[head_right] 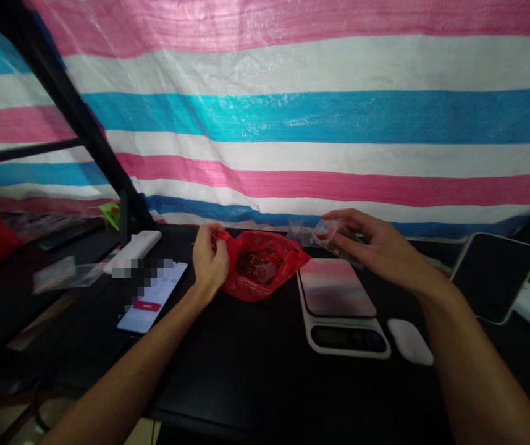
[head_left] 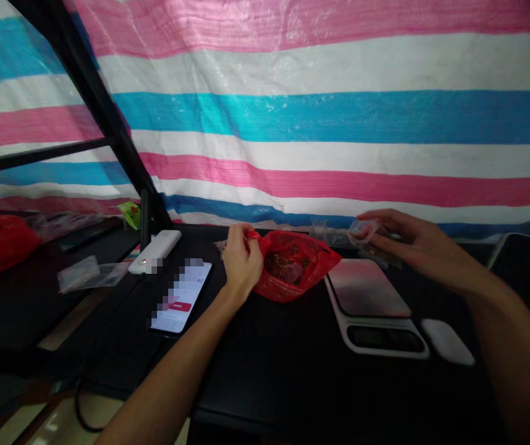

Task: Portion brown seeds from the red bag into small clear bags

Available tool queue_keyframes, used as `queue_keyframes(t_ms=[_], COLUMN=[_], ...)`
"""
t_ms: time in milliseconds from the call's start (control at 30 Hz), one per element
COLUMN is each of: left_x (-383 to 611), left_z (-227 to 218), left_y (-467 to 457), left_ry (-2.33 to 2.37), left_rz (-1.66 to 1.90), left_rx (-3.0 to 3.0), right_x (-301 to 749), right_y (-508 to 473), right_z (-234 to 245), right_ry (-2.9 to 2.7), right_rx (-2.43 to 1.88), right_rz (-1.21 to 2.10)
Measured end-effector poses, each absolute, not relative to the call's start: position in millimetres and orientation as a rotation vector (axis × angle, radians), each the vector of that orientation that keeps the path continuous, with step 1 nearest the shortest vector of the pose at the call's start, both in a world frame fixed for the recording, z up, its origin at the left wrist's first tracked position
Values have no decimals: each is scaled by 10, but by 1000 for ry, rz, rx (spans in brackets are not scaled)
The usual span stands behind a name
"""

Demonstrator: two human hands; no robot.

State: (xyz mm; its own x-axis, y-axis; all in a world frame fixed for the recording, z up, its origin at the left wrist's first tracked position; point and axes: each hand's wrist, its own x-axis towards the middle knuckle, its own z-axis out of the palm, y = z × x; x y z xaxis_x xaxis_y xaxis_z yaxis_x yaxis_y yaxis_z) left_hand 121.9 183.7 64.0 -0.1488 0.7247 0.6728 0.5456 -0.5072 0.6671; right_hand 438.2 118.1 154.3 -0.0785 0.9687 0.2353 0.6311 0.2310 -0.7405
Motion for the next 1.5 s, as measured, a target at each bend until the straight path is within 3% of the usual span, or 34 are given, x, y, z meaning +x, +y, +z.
queue_keyframes(t_ms=[133,233,300,400,500,667,833,1233,1500], left_x=[1231,1263,1317,1449,1575,1621,1617,1593,1897], left_z=[685,725,745,770,787,735,648,634,454], left_y=[1748,1627,1524,1359,1232,1203,1235,1361,1060], left_ry=[1486,1449,1164,681,697,627,521,747,462], left_rz=[1716,1949,2036,1459,749,325,410,1068,854], left_rx=[2150,2416,2610,2963,3053,3016,2854,2661,2811], right_x=[4484,4481,4520,4623,4706,4740,4669,4596,4604], right_y=[1097,1075,1066,1074,1116,1162,1128,1131,1111], right_z=[1245,1131,1113,1088,1013,927,994,947,964], right_ry=[-2048,-2117,-2106,-2024,-1967,-2007,-2020,-2023,-2034], right_rx=[-1526,-1476,-1431,-1431,-1499,-1532,-1487,-1481,-1526], right_rz=[821,790,719,597,533,633,703,681,699])
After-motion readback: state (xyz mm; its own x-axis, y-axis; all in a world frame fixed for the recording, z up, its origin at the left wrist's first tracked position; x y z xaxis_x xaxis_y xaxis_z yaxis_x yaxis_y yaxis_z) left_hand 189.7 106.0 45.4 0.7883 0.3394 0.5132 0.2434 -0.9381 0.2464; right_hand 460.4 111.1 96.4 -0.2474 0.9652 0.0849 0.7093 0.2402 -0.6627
